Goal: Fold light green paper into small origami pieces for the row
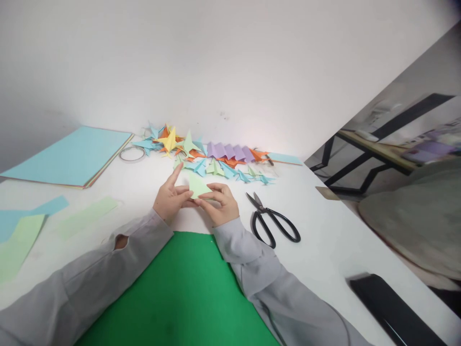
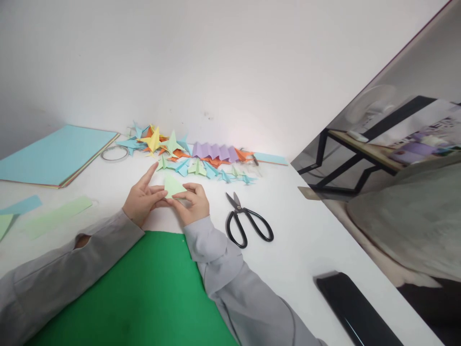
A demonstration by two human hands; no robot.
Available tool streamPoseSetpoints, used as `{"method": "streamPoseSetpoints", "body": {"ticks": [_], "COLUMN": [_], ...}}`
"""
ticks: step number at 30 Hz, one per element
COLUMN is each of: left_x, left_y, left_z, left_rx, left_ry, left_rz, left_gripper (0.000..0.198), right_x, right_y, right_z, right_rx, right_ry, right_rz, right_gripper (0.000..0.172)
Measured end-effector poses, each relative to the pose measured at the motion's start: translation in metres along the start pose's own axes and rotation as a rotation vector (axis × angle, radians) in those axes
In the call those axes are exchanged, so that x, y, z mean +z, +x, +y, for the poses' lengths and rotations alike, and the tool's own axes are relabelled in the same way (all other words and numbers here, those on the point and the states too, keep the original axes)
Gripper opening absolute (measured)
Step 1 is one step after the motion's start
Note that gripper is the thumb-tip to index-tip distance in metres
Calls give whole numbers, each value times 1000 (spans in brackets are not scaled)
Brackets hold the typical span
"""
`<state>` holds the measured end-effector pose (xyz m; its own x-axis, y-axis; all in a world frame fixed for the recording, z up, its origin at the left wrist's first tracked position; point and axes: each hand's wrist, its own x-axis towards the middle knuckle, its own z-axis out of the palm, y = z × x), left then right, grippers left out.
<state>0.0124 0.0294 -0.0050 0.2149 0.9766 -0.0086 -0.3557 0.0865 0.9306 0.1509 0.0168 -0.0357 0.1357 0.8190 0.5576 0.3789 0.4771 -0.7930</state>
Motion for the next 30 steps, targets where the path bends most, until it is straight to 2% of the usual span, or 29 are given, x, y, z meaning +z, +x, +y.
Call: {"method": "streamPoseSetpoints", "body": {"ticks": [1,4,6,10,13,19,30], "left_x": [0,-1,0,2,2,1,4], "left_y": [0,1,0,-3,-3,0,-2], "left_z": [-2,-6,-6,-4,-6,-9,-6], "left_rx": [3,-14,-16,-6,3,10,53], "left_ry": [16,87,102,34,102,220,253], "left_rz": [-6,-5,-3,-29,-52,14,64], "left_gripper": [80,34,20,21,25,22,26], "right_x": [0,1,1,1,-1,-3,0], "right_y": [0,1,3,5,6,7,7], "right_z": [-1,-4,-7,-10,-12,-11,0], "right_rx": [58,232,310,365,387,417,456], "right_ry": [31,195,296,331,335,334,578], "right_rz": [-8,-24,-24,7,11,32,48], "right_gripper": [13,16,16,20,20,25,37]}}
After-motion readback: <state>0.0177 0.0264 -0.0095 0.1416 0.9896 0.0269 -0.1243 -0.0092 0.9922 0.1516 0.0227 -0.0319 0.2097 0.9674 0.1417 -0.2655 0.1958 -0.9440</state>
